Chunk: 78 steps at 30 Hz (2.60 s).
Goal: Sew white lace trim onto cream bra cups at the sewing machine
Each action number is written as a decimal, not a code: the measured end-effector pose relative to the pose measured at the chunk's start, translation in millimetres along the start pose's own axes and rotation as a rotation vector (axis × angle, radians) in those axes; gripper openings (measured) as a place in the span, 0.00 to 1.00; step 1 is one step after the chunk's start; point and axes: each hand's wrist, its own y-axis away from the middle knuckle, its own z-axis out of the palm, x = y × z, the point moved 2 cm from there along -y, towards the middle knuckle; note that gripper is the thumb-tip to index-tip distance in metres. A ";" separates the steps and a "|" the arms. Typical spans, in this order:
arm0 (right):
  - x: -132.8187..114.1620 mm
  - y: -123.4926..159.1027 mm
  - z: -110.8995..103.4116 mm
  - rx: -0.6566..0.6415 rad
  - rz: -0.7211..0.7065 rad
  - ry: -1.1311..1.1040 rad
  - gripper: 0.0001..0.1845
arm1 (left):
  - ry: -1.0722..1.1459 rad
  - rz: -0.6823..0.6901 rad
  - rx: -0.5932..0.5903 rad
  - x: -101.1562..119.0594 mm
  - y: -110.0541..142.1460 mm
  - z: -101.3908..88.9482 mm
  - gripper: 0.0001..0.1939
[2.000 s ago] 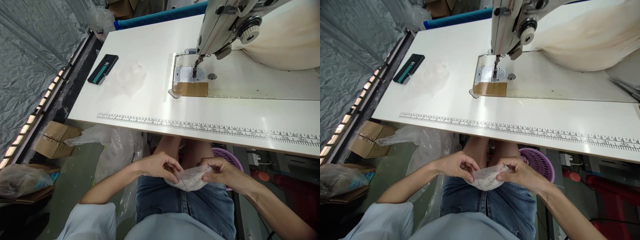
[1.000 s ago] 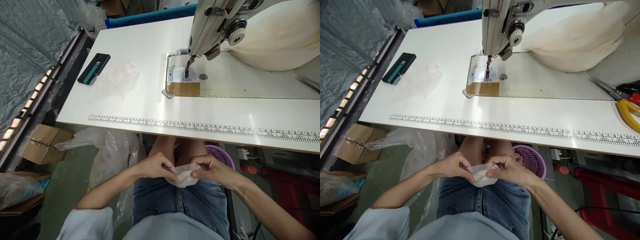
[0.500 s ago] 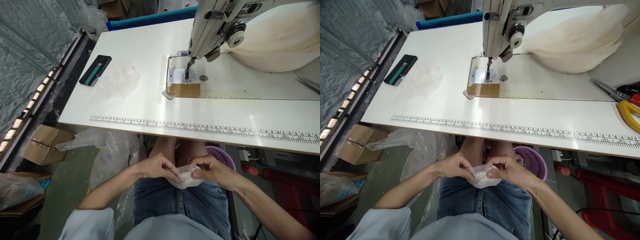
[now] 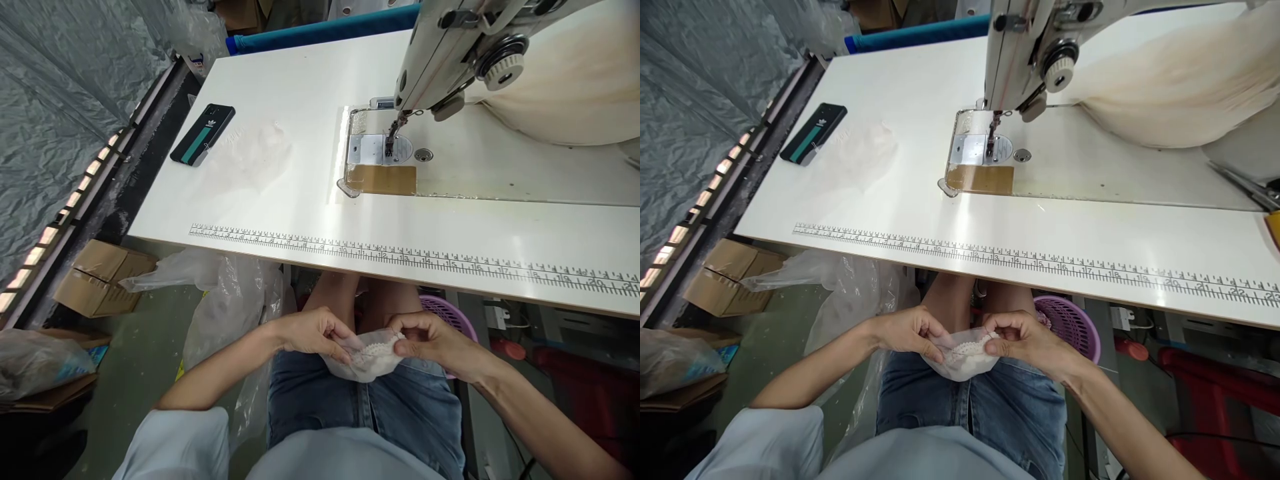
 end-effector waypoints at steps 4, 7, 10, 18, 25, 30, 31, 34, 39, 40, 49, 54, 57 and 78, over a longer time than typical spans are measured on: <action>-1.3 -1.4 3.3 -0.046 0.009 -0.032 0.14 | 0.050 0.018 -0.031 -1.6 0.0 -0.2 0.31; -2.0 -2.4 4.5 -0.019 0.016 -0.018 0.14 | 0.042 0.030 -0.032 -2.1 1.6 -1.2 0.30; -2.5 -3.0 5.0 -0.001 0.013 -0.002 0.14 | 0.008 0.034 -0.031 -2.6 3.6 -2.7 0.31; -7.3 -1.4 8.3 0.008 0.002 -0.006 0.13 | -0.090 0.098 -0.081 -2.3 7.1 -7.4 0.29; -9.8 0.1 8.3 0.021 -0.017 0.034 0.12 | -0.101 0.095 0.000 5.2 8.8 -1.9 0.24; -5.0 0.9 5.1 0.012 -0.013 0.032 0.12 | -0.100 0.074 0.118 3.9 4.6 2.2 0.20; -4.9 0.4 5.7 -0.006 -0.011 0.024 0.12 | -0.094 0.064 0.119 4.1 4.1 3.1 0.20; -6.4 -2.6 10.2 -0.056 0.005 0.009 0.16 | -0.076 0.039 0.114 6.3 4.2 5.6 0.22; -7.2 -8.3 14.3 -0.008 0.010 0.088 0.13 | -0.046 0.030 0.112 9.0 7.5 6.8 0.23; -6.3 -8.6 14.0 0.000 0.007 0.092 0.12 | -0.041 0.034 0.109 8.7 8.1 6.2 0.23; -2.3 -4.6 8.1 -0.037 -0.016 0.008 0.11 | -0.059 0.057 0.070 -0.2 8.0 -3.2 0.22; -4.1 -6.1 8.7 -0.057 -0.008 -0.001 0.11 | -0.084 0.068 0.085 1.8 9.6 -2.7 0.21; -4.7 -7.0 9.9 -0.045 0.004 -0.001 0.12 | -0.067 0.071 0.105 1.8 10.2 -2.0 0.21; -14.7 -4.3 23.0 -0.079 0.024 0.068 0.12 | -0.095 0.078 0.040 4.5 19.1 1.2 0.22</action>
